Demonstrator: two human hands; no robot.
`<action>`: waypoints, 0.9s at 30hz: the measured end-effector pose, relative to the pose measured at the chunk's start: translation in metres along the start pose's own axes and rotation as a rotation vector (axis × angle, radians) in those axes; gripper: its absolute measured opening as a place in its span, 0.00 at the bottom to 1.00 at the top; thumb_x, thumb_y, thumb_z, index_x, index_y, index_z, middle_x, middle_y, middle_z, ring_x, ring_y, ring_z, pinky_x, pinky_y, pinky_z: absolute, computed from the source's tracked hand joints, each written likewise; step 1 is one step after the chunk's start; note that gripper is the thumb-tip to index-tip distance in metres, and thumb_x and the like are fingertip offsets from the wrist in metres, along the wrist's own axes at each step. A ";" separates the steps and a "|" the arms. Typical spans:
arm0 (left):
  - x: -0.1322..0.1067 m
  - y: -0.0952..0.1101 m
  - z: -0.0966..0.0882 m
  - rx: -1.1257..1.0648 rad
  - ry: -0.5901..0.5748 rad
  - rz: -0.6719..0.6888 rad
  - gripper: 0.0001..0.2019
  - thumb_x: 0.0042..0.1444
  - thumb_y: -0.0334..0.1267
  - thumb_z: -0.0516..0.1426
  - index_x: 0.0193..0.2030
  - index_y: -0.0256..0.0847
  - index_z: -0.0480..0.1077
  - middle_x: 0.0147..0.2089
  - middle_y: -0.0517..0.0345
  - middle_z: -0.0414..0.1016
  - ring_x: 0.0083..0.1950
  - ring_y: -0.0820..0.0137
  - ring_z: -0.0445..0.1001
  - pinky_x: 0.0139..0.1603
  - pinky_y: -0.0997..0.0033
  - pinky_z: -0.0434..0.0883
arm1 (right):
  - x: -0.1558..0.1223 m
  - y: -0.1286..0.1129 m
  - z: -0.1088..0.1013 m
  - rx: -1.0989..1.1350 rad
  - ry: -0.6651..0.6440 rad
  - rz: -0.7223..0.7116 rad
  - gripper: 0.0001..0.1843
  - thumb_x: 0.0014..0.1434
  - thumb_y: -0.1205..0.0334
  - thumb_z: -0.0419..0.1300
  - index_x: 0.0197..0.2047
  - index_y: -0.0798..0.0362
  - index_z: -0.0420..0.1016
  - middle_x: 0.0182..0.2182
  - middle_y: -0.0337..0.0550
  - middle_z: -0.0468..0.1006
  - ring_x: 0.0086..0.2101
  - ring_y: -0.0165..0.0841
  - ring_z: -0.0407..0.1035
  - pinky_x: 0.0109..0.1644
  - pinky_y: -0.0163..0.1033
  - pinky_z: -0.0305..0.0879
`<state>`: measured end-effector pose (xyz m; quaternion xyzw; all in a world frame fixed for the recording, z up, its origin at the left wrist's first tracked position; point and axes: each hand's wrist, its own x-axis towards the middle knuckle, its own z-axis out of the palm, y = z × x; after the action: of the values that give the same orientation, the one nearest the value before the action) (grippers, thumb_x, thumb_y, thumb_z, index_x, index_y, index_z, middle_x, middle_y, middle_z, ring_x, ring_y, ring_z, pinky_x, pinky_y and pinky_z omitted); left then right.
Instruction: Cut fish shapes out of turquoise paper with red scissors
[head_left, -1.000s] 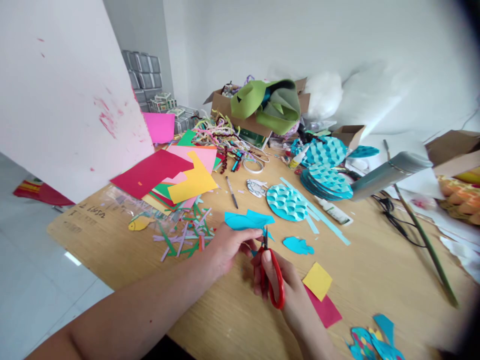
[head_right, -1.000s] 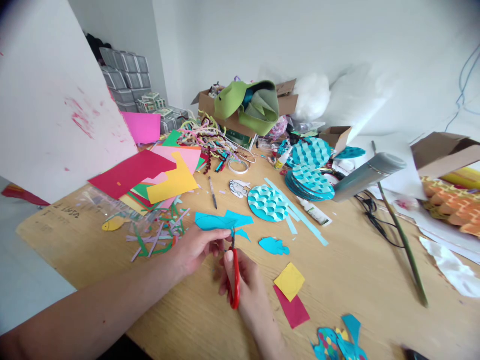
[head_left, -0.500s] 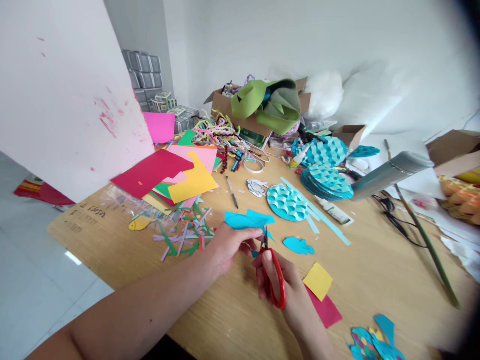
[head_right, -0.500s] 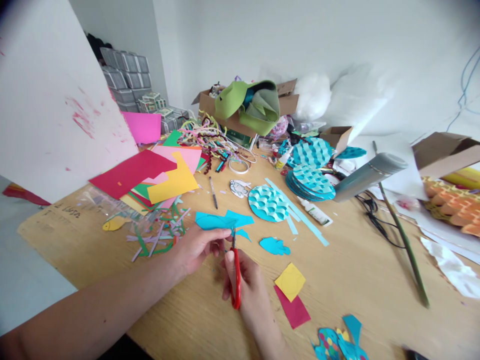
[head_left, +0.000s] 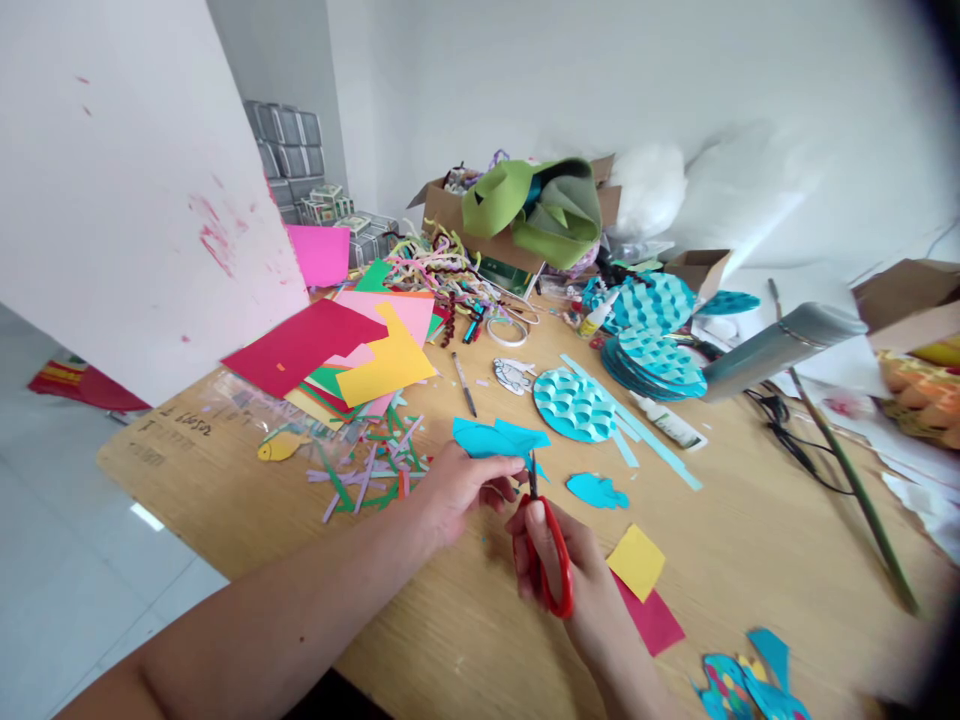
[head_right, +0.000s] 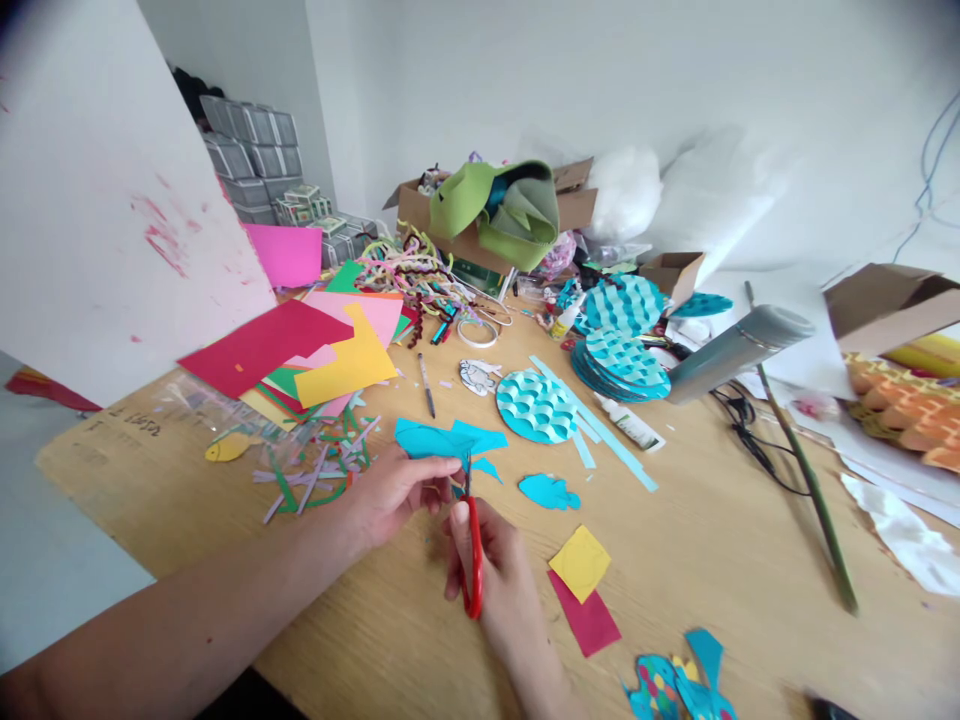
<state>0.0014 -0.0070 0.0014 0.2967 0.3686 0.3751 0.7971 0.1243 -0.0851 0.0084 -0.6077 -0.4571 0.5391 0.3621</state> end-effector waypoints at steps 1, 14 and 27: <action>0.000 0.000 0.000 -0.001 0.004 0.002 0.12 0.39 0.40 0.67 0.29 0.35 0.75 0.29 0.56 0.76 0.24 0.76 0.69 0.24 0.74 0.60 | 0.000 0.001 0.000 0.002 0.001 0.005 0.30 0.60 0.33 0.50 0.30 0.54 0.66 0.16 0.33 0.66 0.14 0.25 0.61 0.18 0.29 0.51; -0.001 0.001 0.001 0.039 0.000 0.025 0.10 0.39 0.39 0.65 0.26 0.36 0.73 0.26 0.58 0.75 0.22 0.77 0.67 0.24 0.74 0.59 | -0.001 -0.001 0.000 -0.004 -0.010 -0.006 0.30 0.59 0.33 0.50 0.29 0.54 0.66 0.15 0.34 0.67 0.15 0.26 0.62 0.19 0.30 0.53; -0.001 0.003 0.001 0.037 0.018 0.025 0.10 0.39 0.39 0.66 0.26 0.35 0.74 0.26 0.57 0.75 0.23 0.76 0.67 0.23 0.74 0.61 | 0.000 -0.001 -0.001 -0.031 -0.001 0.011 0.30 0.59 0.32 0.50 0.30 0.54 0.66 0.14 0.32 0.65 0.13 0.24 0.60 0.18 0.29 0.50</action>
<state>0.0005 -0.0061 0.0042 0.3126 0.3792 0.3806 0.7834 0.1252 -0.0847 0.0096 -0.6155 -0.4621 0.5343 0.3494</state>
